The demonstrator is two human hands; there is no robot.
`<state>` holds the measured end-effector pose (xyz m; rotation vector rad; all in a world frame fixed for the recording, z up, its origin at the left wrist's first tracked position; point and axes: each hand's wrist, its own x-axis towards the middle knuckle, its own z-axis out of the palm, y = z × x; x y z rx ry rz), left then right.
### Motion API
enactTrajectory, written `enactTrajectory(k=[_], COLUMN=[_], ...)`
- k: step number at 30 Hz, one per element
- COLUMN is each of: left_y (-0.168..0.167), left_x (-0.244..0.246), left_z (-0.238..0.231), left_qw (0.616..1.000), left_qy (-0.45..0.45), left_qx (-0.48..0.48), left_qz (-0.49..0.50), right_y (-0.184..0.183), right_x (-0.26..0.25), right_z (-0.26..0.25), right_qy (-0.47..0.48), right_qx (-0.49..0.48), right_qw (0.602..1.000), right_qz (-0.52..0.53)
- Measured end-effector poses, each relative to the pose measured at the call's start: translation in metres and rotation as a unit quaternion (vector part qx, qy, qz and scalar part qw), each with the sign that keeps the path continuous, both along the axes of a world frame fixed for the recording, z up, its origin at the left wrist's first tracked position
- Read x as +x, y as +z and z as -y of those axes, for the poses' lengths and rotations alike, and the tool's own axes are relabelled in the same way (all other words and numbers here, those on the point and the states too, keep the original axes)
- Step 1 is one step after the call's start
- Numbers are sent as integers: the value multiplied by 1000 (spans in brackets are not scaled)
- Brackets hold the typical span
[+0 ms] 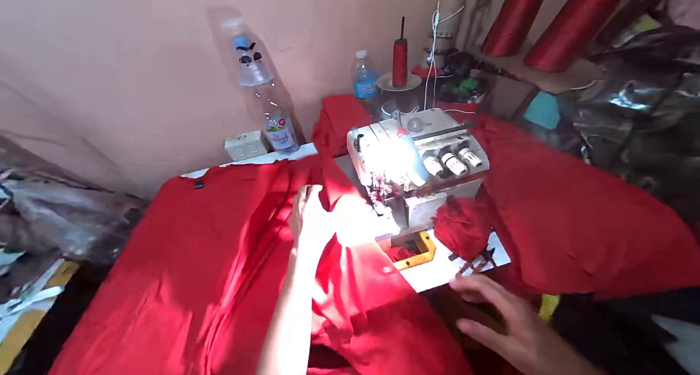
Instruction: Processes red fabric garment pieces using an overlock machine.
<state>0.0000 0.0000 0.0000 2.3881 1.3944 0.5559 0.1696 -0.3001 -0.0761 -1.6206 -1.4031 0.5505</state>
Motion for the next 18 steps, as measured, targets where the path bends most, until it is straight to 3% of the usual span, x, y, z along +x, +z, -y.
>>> enactTrajectory(k=[3,6,10,15,18], left_y=[-20,-24,-20,-9,-9], left_x=[-2,-5,-10,15,27], left_z=[-26,-26,9,16,11], left_qw=[974,942,948,958,957], left_qy=[-204,-311,-309,-279,-282], left_qx=[82,120,67,47,68], left_qz=[48,49,18,-47,-29], right_y=[-20,-14,-8,-32,-37], right_x=[-39,-53,-54,-49,-48], right_z=[-76,-85,-43,-49,-41], right_qy=[4,52,15,-59,-89], right_qx=[89,54,11,95,87], right_qw=[991,965,943,965,973], right_qz=[-102,-250,-332,-239,-193])
